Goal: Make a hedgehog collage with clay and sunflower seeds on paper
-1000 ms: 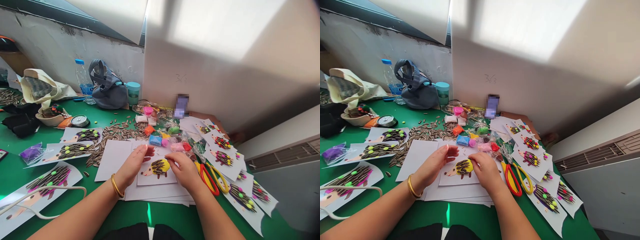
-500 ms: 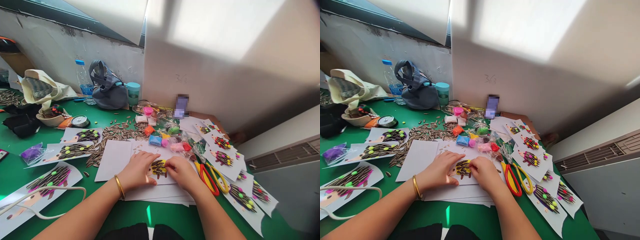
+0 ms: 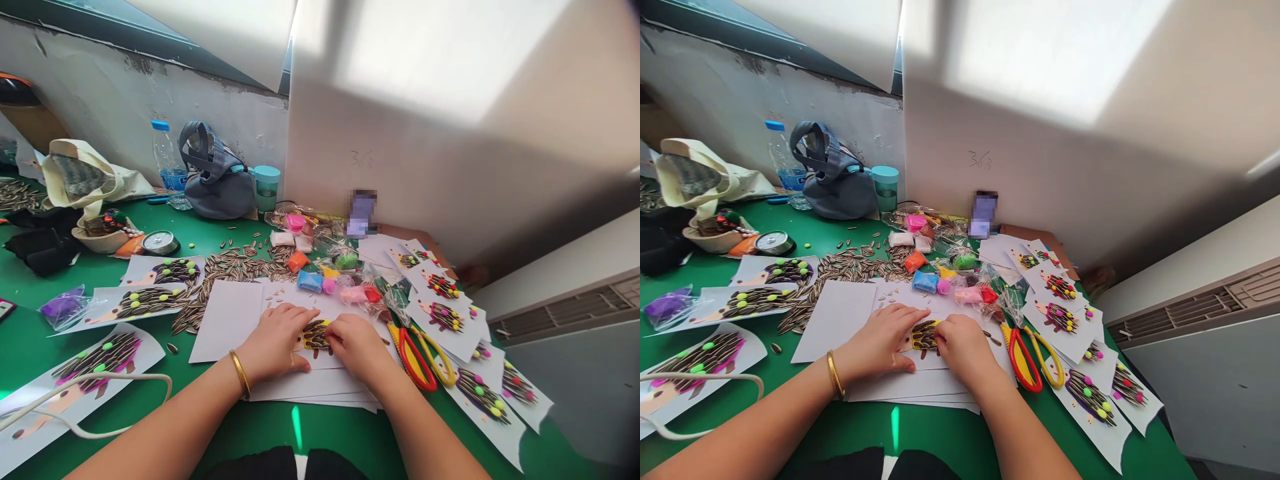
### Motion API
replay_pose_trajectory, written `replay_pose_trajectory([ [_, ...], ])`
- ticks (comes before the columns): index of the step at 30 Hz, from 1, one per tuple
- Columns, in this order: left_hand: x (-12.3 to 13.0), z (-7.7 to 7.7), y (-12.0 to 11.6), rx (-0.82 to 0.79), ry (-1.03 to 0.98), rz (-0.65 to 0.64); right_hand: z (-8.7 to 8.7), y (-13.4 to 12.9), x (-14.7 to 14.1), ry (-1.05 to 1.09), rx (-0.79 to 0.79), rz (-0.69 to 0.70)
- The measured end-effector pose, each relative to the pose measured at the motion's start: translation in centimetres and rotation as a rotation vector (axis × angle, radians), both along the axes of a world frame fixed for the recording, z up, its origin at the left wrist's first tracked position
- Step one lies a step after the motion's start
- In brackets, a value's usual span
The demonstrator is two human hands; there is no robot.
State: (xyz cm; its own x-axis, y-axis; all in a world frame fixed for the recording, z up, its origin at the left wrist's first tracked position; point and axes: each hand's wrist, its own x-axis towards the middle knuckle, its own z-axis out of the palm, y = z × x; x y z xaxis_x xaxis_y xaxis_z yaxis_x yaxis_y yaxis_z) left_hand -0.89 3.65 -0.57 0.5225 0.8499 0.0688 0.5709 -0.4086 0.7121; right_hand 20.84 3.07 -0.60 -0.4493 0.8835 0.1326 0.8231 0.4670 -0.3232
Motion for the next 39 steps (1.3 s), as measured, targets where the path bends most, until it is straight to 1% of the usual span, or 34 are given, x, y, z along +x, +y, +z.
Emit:
replay_pose_trajectory([
  [3, 0.1, 0.2, 0.0, 0.043, 0.155, -0.019, -0.2, 0.1, 0.0, 0.005, 0.004, 0.007],
  [6, 0.2, 0.3, 0.0, 0.071, 0.226, -0.026, -0.3, 0.1, -0.1, 0.017, 0.001, 0.008],
  [9, 0.2, 0.1, 0.0, 0.086, 0.243, -0.025, -0.1, 0.0, 0.0, 0.046, -0.020, 0.012],
  [12, 0.1, 0.0, 0.0, 0.093, 0.243, -0.030, 0.4, -0.2, 0.3, 0.106, -0.041, 0.019],
  [15, 0.0, 0.1, 0.0, 0.095, 0.231, -0.047, 1.0, -0.1, 0.7, 0.181, -0.005, -0.012],
  [18, 0.0, 0.3, 0.5, 0.093, 0.186, -0.031, 1.1, 0.1, 1.1, 0.249, 0.047, -0.062],
  [20, -0.2, 0.5, 1.1, 0.109, 0.135, 0.032, 0.8, 0.4, 1.2, 0.282, 0.060, -0.088],
  [22, -0.5, 0.9, 1.8, 0.139, 0.120, 0.150, 0.5, 0.7, 1.2, 0.306, 0.058, -0.103],
  [23, -0.8, 1.2, 2.1, 0.157, 0.147, 0.222, 0.3, 0.8, 1.2, 0.316, 0.055, -0.105],
  [25, -1.4, 1.9, 2.7, 0.217, 0.278, 0.340, 0.1, 0.9, 1.2, 0.332, 0.048, -0.105],
  [27, -2.1, 2.7, 3.3, 0.277, 0.448, 0.426, -0.1, 1.0, 1.2, 0.337, 0.044, -0.099],
  [29, -2.8, 3.3, 4.3, 0.291, 0.592, 0.477, -0.2, 1.0, 1.2, 0.336, 0.044, -0.093],
  [31, -3.6, 3.6, 5.7, 0.263, 0.687, 0.558, -0.3, 1.1, 1.2, 0.338, 0.044, -0.087],
  [33, -4.2, 3.4, 7.6, 0.199, 0.731, 0.592, -0.3, 1.1, 1.2, 0.344, 0.048, -0.084],
  [36, -4.8, 2.7, 10.2, 0.143, 0.745, 0.590, -0.4, 1.2, 1.3, 0.349, 0.057, -0.086],
  [39, -4.8, 1.9, 11.9, 0.113, 0.733, 0.568, -0.4, 1.2, 1.4, 0.351, 0.065, -0.087],
])
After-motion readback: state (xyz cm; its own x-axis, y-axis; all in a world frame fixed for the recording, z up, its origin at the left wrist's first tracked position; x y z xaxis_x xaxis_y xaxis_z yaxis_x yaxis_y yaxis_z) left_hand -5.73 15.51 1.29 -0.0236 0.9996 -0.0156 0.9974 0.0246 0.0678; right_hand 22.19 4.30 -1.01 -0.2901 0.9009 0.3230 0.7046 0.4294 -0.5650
